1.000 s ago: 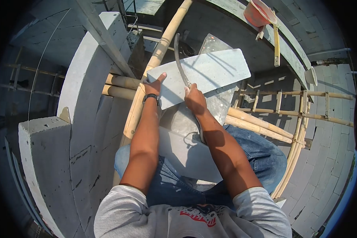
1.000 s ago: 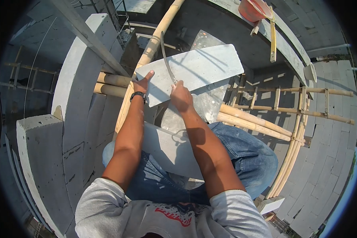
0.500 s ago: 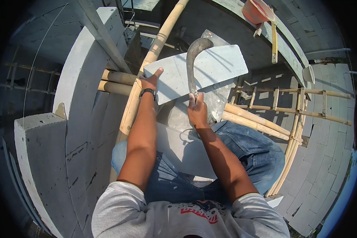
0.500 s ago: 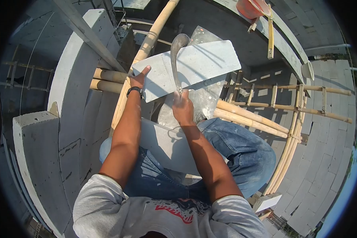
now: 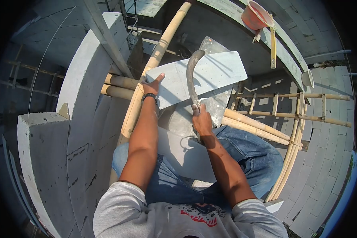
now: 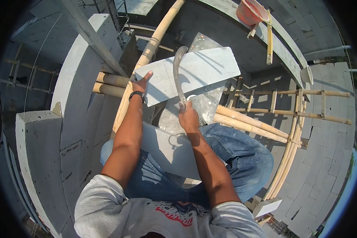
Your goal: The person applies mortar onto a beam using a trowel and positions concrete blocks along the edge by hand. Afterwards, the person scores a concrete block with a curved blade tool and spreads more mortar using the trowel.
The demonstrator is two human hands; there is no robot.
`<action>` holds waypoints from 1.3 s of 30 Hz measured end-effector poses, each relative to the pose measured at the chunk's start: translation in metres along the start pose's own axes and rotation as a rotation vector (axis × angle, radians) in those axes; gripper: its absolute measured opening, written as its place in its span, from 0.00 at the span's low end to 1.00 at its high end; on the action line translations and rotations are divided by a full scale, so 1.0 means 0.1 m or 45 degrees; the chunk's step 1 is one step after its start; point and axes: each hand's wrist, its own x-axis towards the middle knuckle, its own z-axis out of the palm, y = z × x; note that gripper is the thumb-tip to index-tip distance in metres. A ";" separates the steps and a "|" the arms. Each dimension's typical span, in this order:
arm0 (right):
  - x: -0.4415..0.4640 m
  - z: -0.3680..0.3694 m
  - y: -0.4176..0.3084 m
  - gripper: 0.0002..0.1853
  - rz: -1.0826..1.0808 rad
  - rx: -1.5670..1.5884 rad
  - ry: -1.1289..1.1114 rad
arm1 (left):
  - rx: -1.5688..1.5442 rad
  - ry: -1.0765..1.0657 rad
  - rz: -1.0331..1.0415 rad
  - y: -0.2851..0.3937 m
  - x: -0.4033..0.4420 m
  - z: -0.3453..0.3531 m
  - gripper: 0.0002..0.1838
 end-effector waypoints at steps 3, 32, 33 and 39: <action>0.01 0.10 -0.12 0.22 -0.022 0.256 0.151 | 0.014 0.080 -0.069 -0.05 -0.02 0.04 0.64; 0.68 -0.07 -0.69 0.21 -0.030 0.123 -0.022 | 0.057 0.136 -0.057 0.00 -0.08 0.03 0.66; 0.66 -0.10 -0.65 0.21 -0.015 0.113 -0.047 | 0.066 0.161 -0.079 0.02 -0.09 0.04 0.64; 0.18 0.01 -0.41 0.23 0.020 0.203 0.026 | -0.061 -0.022 -0.063 -0.05 -0.06 -0.02 0.62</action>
